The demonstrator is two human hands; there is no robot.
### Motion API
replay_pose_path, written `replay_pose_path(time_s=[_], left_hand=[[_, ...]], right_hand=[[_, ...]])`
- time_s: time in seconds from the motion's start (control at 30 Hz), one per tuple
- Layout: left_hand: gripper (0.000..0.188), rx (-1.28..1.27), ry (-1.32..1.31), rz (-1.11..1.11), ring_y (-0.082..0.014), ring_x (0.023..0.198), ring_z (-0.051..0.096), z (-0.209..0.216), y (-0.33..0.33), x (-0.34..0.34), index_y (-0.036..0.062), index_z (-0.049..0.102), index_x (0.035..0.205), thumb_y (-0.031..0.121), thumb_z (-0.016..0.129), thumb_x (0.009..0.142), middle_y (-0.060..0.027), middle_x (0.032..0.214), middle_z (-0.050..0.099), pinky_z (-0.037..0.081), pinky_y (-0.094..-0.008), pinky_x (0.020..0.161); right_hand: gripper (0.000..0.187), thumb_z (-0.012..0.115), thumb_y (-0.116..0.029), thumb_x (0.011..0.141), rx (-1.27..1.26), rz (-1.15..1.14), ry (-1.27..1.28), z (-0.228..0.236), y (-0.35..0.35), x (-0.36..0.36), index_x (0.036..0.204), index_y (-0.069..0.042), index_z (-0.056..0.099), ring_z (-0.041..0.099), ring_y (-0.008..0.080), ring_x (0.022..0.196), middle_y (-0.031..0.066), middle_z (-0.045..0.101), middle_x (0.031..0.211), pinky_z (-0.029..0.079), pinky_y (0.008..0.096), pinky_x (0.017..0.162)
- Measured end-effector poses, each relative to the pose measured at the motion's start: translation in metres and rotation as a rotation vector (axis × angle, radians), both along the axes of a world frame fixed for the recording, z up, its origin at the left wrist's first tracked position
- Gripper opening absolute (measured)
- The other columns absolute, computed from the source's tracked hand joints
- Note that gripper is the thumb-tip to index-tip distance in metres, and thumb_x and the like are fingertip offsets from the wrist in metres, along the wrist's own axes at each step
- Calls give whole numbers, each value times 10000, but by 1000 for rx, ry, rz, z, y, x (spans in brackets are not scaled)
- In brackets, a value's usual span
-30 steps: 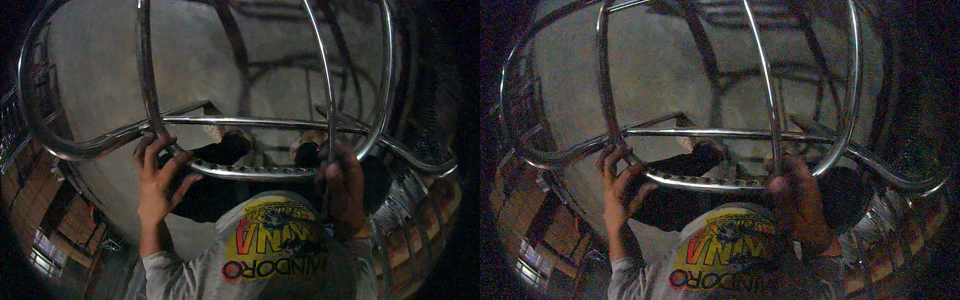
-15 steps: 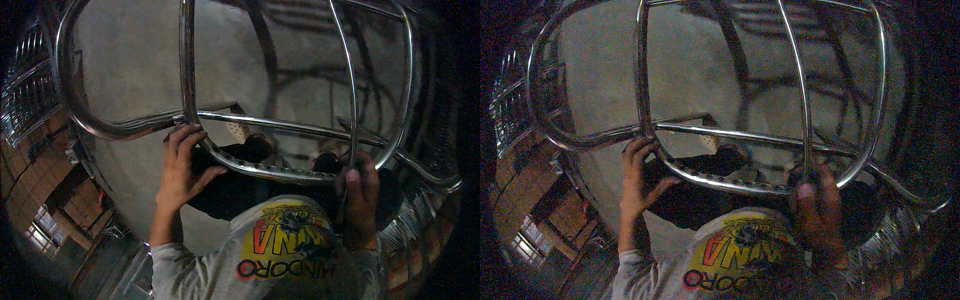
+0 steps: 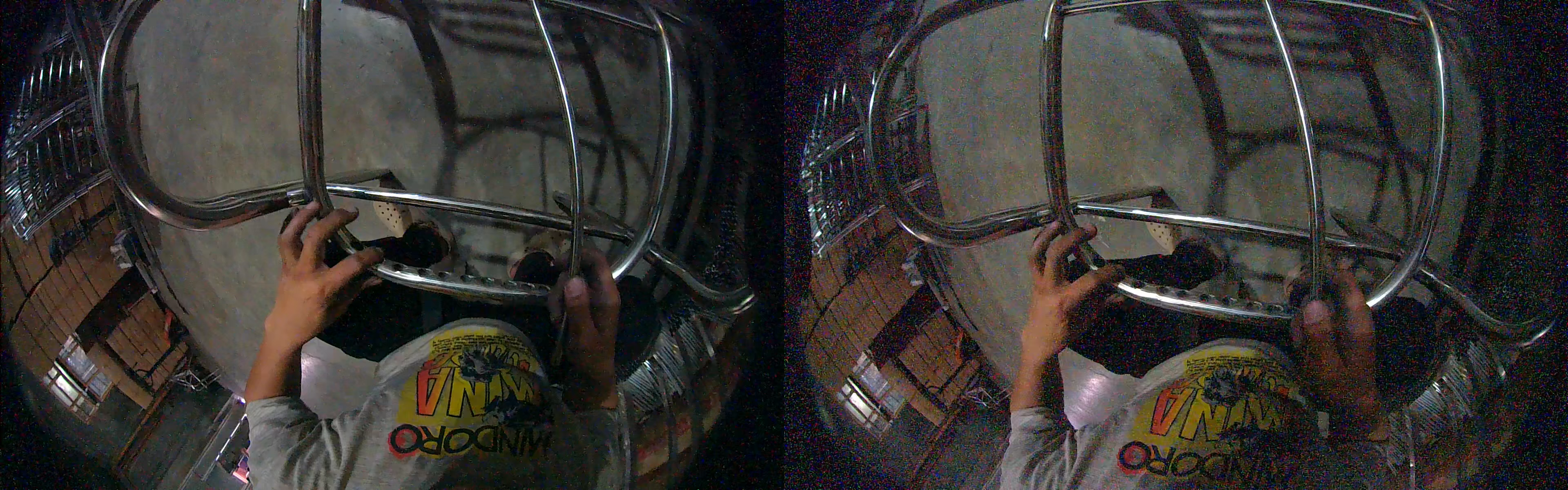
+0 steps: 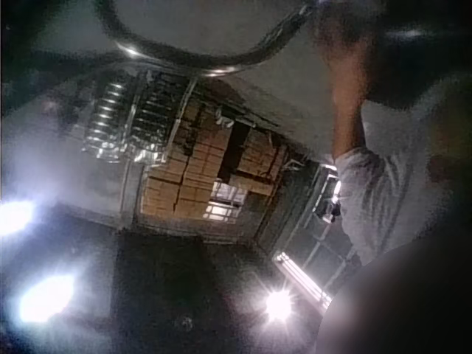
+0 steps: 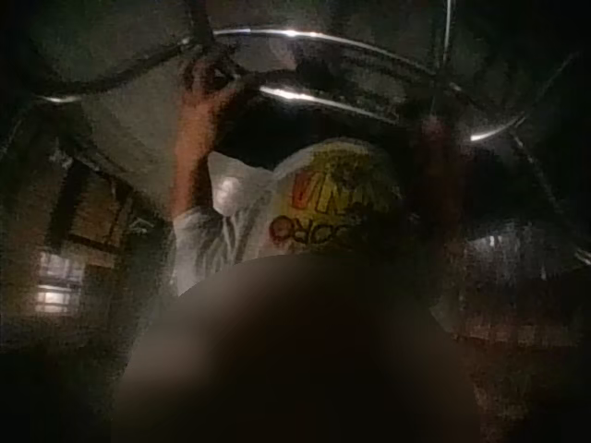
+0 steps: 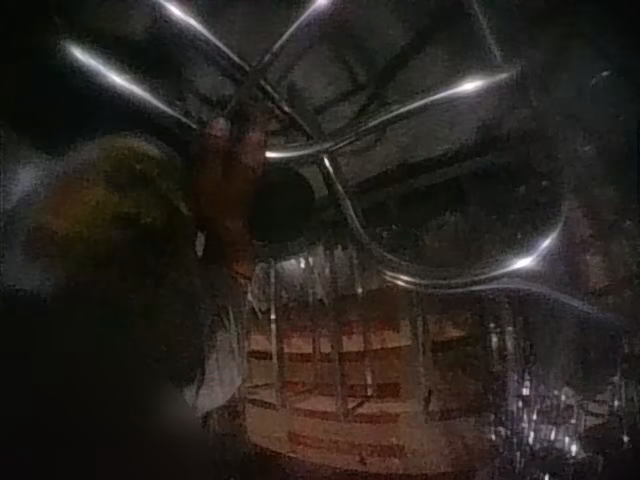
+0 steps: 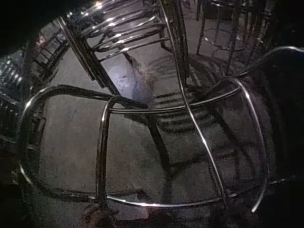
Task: The person assembles a metal chair by inserting multiple metal rods into the frame. They pick up rods from a nearby pile and fit them into the seat and backrest sections of the chair frame.
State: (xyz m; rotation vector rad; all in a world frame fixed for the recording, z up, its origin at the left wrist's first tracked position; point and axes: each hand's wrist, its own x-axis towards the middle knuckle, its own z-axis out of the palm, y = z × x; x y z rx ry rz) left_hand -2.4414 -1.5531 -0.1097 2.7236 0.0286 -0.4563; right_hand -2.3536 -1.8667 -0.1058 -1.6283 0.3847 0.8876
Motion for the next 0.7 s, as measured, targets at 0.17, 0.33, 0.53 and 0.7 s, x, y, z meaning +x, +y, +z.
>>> replay_pose_path(time_s=[0.17, 0.33, 0.53, 0.7], left_hand=[[343, 27, 34, -99, -341, 1330, 346, 3, -5, 0, 299, 692, 1037, 312, 788, 708, -3, 1333, 507, 191, -590, 1113], [334, -34, 52, -140, -322, 1318, 378, -2, -13, 2, 285, 678, 1073, 303, 755, 749, 9, 1317, 525, 162, -610, 1115], [335, -86, 57, -179, -311, 1316, 388, -5, -28, 4, 271, 666, 1103, 276, 730, 774, 16, 1298, 538, 132, -613, 1123], [372, -99, 76, -222, -348, 1310, 393, -6, -34, 10, 281, 660, 1155, 263, 702, 786, -12, 1284, 554, 128, -621, 1133]], right_hand=[[386, 528, -345, 967, 5, 68, -3, 1, -1, 4, 1181, -23, 518, 489, 91, 685, 15, 558, 865, 422, 249, 592], [362, 520, -324, 968, -44, 57, -10, 1, 1, 3, 1174, -25, 524, 487, 90, 688, 12, 548, 854, 414, 244, 595], [332, 553, -317, 943, -37, 0, -24, -3, 2, 0, 1110, -33, 521, 413, 68, 644, -29, 459, 728, 330, 228, 562], [327, 530, -289, 946, -58, 81, -101, -5, -4, 2, 1133, -21, 518, 422, 65, 636, -24, 463, 734, 343, 226, 554]])
